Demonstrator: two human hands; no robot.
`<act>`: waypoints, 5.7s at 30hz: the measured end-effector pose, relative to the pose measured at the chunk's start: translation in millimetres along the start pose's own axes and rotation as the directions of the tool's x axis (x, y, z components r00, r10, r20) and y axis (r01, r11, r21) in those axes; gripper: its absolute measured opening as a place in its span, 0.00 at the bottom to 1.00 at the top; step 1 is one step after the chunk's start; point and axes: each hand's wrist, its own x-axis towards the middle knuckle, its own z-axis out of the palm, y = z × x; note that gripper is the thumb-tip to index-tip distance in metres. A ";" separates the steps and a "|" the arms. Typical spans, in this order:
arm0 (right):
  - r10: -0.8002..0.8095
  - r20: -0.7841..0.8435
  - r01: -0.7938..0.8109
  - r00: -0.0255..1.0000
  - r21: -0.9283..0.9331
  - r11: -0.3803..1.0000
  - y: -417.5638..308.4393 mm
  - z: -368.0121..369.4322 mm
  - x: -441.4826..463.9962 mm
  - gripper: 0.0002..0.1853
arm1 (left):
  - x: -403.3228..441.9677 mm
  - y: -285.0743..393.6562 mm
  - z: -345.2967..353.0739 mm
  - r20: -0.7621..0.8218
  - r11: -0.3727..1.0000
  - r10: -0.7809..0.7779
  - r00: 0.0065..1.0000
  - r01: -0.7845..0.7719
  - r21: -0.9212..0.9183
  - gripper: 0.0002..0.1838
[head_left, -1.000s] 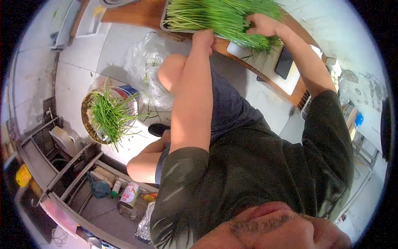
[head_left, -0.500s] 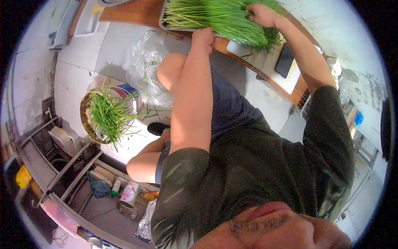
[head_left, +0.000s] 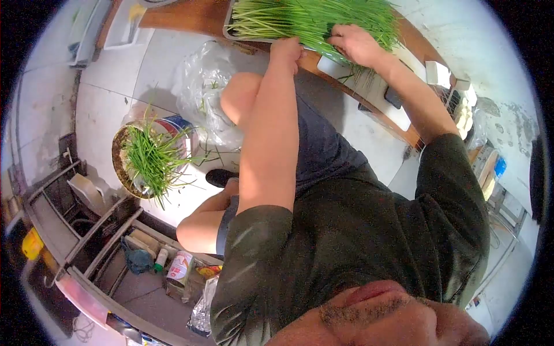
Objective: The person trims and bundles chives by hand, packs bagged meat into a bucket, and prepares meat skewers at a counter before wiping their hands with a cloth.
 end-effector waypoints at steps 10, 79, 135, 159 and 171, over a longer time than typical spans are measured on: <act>0.197 0.103 -0.212 0.975 0.170 0.962 19.4 -30.3 -0.7 0.06 | -5.8 2.7 -2.7 0.036 1.000 0.017 0.999 -0.017 0.012 0.09; 0.538 -0.430 -0.487 0.725 0.231 0.842 -53.0 61.8 88.6 0.13 | 5.4 -4.2 -8.4 0.085 0.976 0.120 0.989 -0.102 -0.191 0.09; 0.518 0.225 -0.399 0.825 0.881 0.253 38.2 -9.2 95.6 0.15 | 2.6 5.1 -2.8 -0.080 0.982 0.081 0.993 -0.066 0.177 0.06; 0.707 0.109 -0.372 0.699 0.899 0.230 61.3 -195.6 23.0 0.06 | 135.9 -84.4 -35.5 0.258 0.660 0.540 0.801 -0.593 0.461 0.05; 0.597 0.386 -0.686 0.704 0.588 0.428 21.5 -173.8 40.1 0.08 | 5.3 2.4 -5.8 -0.031 1.000 0.008 0.999 -0.007 0.021 0.05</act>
